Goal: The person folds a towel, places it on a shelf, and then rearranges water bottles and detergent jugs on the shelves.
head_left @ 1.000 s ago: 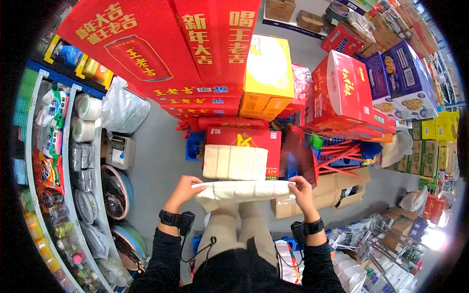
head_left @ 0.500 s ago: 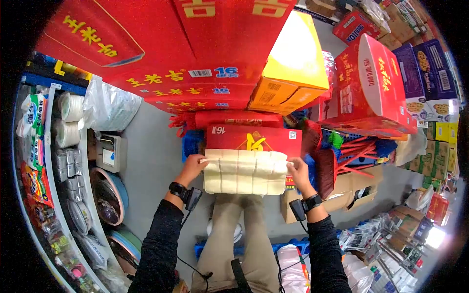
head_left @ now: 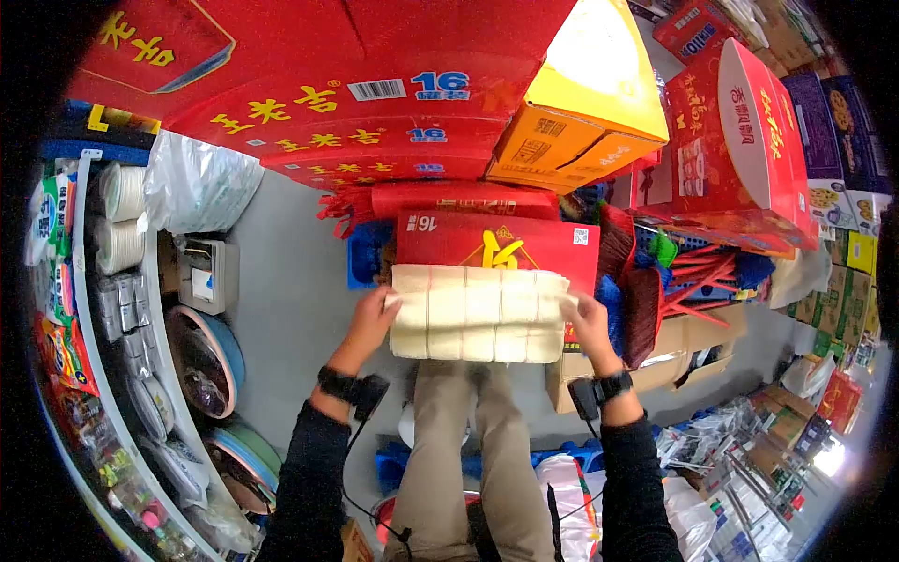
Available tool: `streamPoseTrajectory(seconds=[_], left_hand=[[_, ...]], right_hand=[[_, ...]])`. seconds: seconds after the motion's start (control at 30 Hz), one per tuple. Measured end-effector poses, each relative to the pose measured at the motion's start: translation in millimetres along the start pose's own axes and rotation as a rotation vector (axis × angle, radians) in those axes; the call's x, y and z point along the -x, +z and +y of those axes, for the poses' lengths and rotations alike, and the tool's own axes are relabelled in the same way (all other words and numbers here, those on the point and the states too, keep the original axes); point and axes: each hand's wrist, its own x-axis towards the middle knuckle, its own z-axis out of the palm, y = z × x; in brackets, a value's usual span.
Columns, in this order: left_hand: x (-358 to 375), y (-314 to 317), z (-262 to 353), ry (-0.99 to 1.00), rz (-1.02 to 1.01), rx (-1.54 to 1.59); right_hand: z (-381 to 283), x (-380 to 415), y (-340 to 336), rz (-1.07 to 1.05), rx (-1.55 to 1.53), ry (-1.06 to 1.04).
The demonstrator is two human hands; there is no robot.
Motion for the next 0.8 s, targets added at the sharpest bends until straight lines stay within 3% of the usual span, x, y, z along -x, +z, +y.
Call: streamPoseTrajectory(seconds=[0.07,0.1,0.13,0.17,0.2,0.23,0.3,0.4,0.43,0.5,0.53,0.67,0.8], left_hand=[[39.0,-21.0,23.4,-0.267,-0.185,0.009],[57.6,-33.4,46.0,-0.318,-0.253,-0.139],[78.4,-43.7,71.2,-0.319,-0.271,-0.049],[102.2,-50.9,73.4,-0.277,-0.276,-0.039],[122.1,-57.0,77.8,-0.488,-0.322,0.004],[136.1,-63.4,87.3,-0.537,-0.352,0.019],[156.2,-66.6,99.0,-0.504,-0.229,0.309],[148.7,-62.2,102.6,-0.489,-0.155,0.249],[138.2,-55.1,85.2,-0.463,-0.153,0.207],[97.9,-42.0,66.3,-0.329,-0.147,-0.035],[77.7,-32.4,37.8,-0.212,-0.127,-0.062],[11.7,10.9,-60.1,-0.269,-0.039,0.034],[-3.1,30.2,-70.8,-0.228,0.137,0.091]], right_hand=[[-38.8,42.4,-12.6,-0.015,0.216,-0.046],[-39.0,66.6,-21.1,-0.042,0.134,-0.057],[-49.7,91.9,-29.7,-0.062,0.158,-0.063],[-54.6,119.1,-38.5,-0.095,0.013,0.133],[-68.5,141.3,-45.4,-0.099,0.016,0.206],[-81.7,158.0,-51.6,-0.115,0.032,0.262],[-91.2,176.7,-56.5,-0.135,-0.136,0.305],[-90.6,159.1,-56.9,-0.130,-0.084,0.288],[-76.6,141.0,-55.7,-0.155,-0.024,0.282],[-55.9,90.8,-43.6,-0.166,0.020,0.024],[-39.5,66.1,-35.4,-0.172,-0.004,0.064],[32.8,-10.7,-3.0,-0.120,-0.061,0.093],[38.6,-26.4,6.1,-0.003,-0.030,0.063]])
